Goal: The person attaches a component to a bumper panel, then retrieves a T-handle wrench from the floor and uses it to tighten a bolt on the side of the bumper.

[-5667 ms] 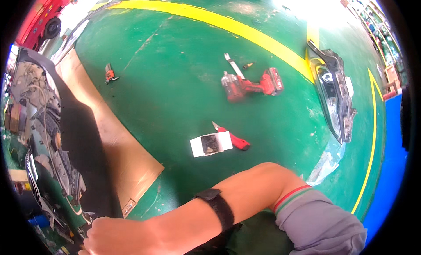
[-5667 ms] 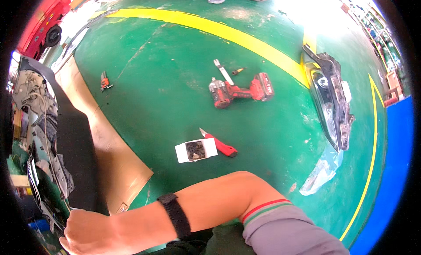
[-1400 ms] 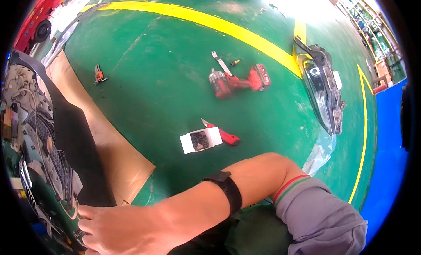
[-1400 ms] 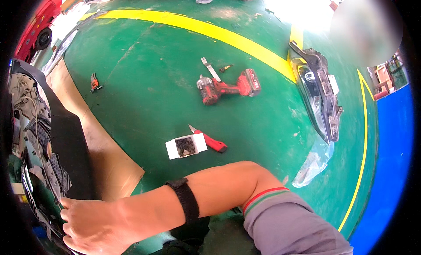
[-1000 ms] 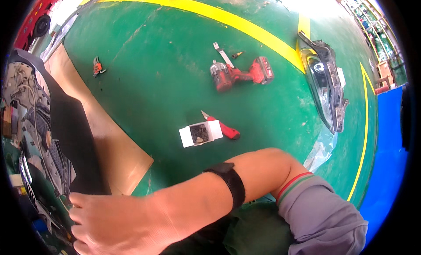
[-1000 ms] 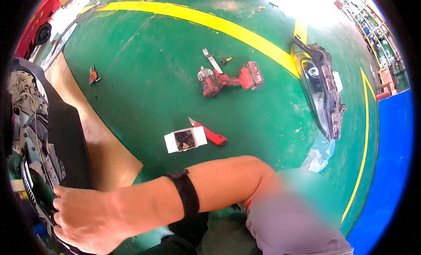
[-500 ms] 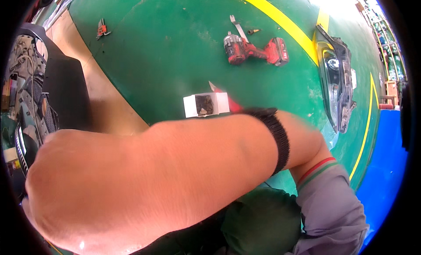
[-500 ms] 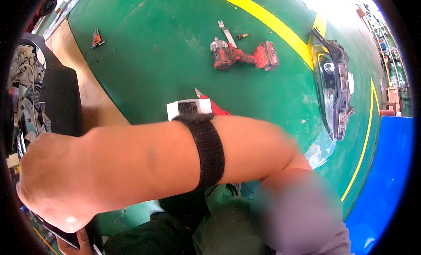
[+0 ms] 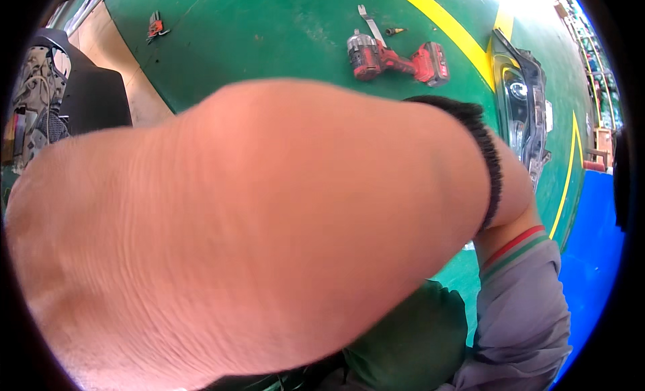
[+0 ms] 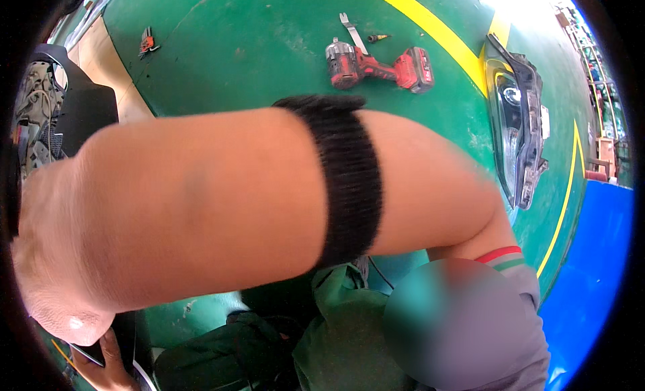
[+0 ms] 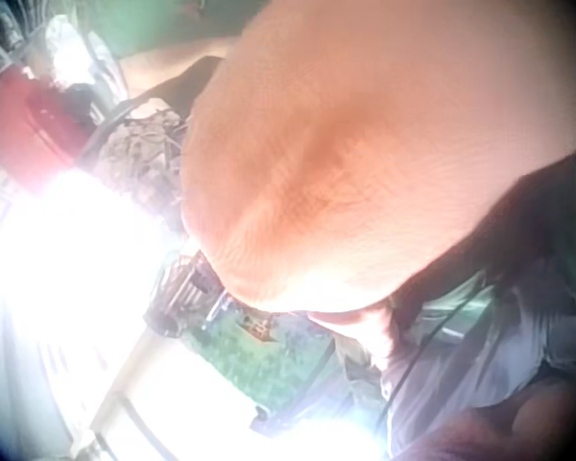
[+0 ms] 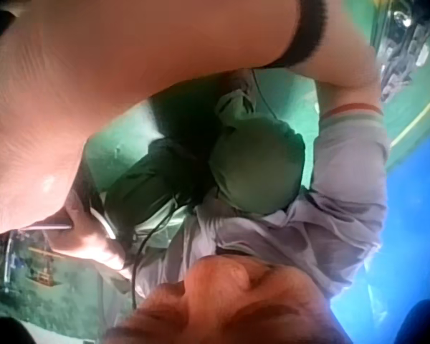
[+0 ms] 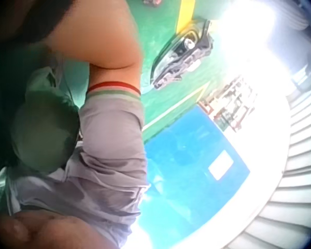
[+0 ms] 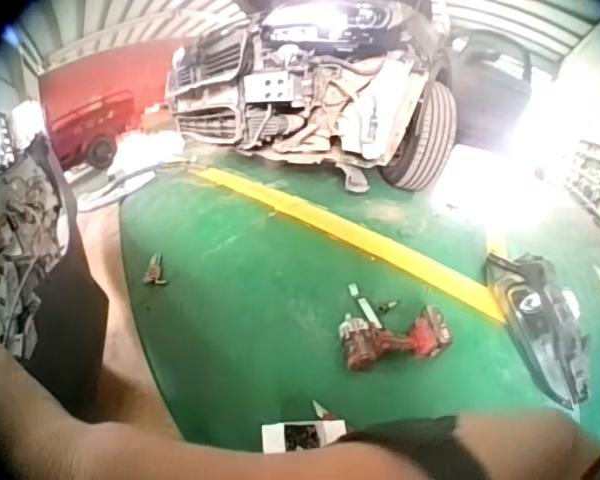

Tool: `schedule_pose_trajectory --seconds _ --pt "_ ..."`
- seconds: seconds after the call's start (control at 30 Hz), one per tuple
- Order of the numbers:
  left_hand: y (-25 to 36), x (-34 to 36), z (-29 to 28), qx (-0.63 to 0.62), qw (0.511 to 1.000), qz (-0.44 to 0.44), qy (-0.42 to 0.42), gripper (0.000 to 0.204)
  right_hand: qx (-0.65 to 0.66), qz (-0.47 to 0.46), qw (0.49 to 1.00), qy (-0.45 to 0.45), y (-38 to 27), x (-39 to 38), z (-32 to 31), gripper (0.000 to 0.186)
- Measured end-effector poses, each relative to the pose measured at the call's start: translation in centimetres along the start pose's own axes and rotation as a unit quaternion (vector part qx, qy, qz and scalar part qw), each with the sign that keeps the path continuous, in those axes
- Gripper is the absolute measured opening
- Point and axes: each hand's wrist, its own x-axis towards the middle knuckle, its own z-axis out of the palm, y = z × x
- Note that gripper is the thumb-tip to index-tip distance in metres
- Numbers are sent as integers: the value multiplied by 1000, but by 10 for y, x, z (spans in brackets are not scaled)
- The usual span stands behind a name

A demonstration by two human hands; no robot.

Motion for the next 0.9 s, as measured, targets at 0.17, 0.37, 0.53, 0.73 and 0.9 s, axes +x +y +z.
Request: schedule_pose_trajectory --seconds 0.17,0.37,0.53,0.73,0.9 --pt "2 3 5 18 999 -41 -6 41 -4 -11 1000 -4 0 1 -4 29" --pt "14 3 3 35 996 -74 -24 42 -10 -22 1000 -5 1 4 -9 27" --pt "18 4 0 4 998 -57 -26 39 -24 -36 999 4 5 8 -11 26" --pt "24 9 -5 50 993 -75 -74 42 -68 -52 996 5 0 16 -15 26" --pt "21 11 -16 106 990 -48 -86 45 -123 -33 992 -16 -13 10 -28 13"
